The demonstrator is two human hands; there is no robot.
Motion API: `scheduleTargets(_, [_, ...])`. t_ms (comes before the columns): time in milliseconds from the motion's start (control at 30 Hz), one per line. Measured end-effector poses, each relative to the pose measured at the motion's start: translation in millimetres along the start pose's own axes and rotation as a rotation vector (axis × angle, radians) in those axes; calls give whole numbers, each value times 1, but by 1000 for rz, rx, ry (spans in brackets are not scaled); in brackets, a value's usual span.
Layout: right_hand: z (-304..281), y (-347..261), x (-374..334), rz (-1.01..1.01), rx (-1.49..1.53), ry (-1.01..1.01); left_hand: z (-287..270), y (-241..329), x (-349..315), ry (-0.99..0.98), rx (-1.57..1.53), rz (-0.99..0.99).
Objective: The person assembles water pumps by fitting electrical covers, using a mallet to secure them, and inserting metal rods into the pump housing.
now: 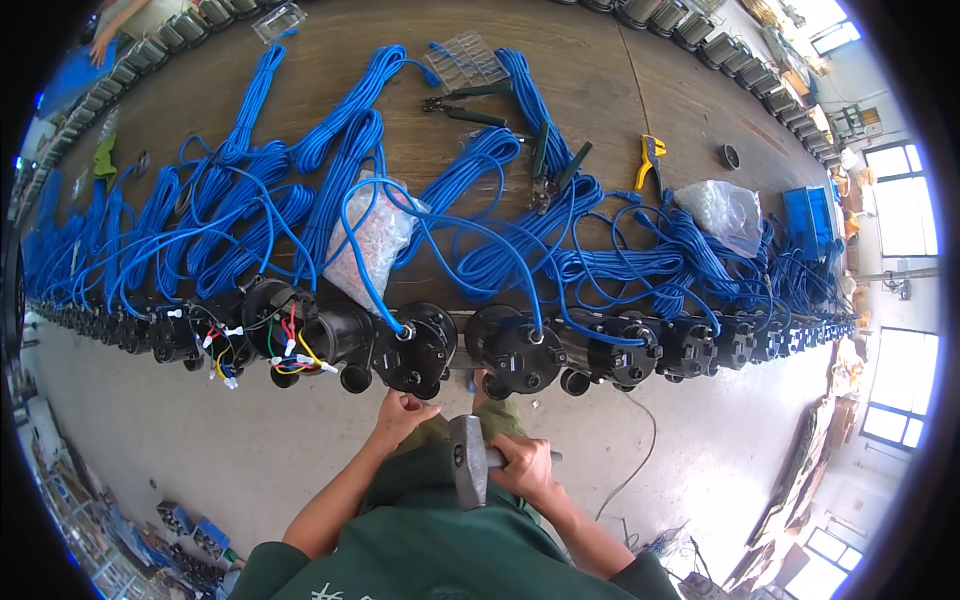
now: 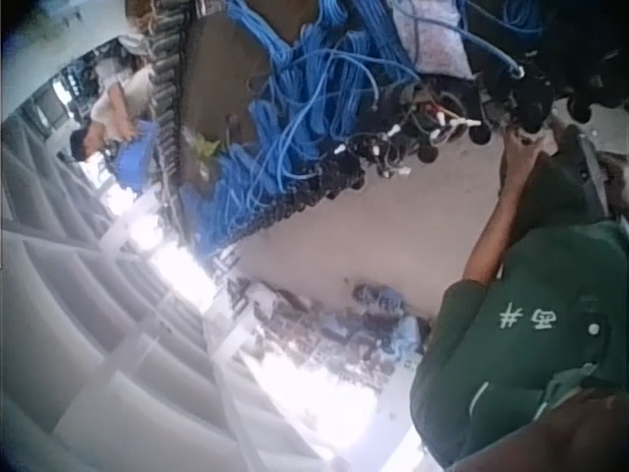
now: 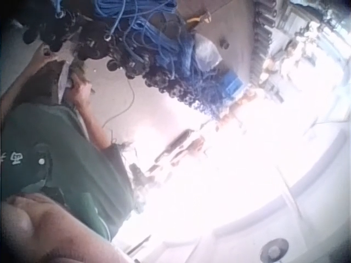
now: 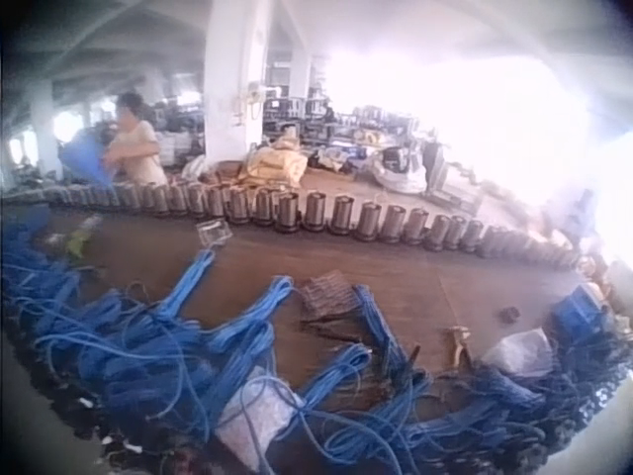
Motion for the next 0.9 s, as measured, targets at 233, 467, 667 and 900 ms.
scheduleTargets(233, [15, 12, 10, 4, 6, 37, 32, 30, 16, 168, 247, 466])
scheduleTargets(467, [23, 14, 5, 78, 29, 48, 28, 18, 23, 146, 486, 697])
scheduleTargets(667, [21, 11, 11, 60, -1, 28, 22, 32, 18, 77, 444, 602])
scheduleTargets(900, [15, 16, 9, 27, -9, 76, 6, 36, 20, -145, 344, 308])
Point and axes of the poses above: each hand's wrist, its own x-axis towards the middle knuckle, its own z-axis out of the palm, y = z × x, the point moved 4 cm from there along x, towards the middle knuckle, and after that the axes turned 12 degrees about y, right-handed, at the moved point
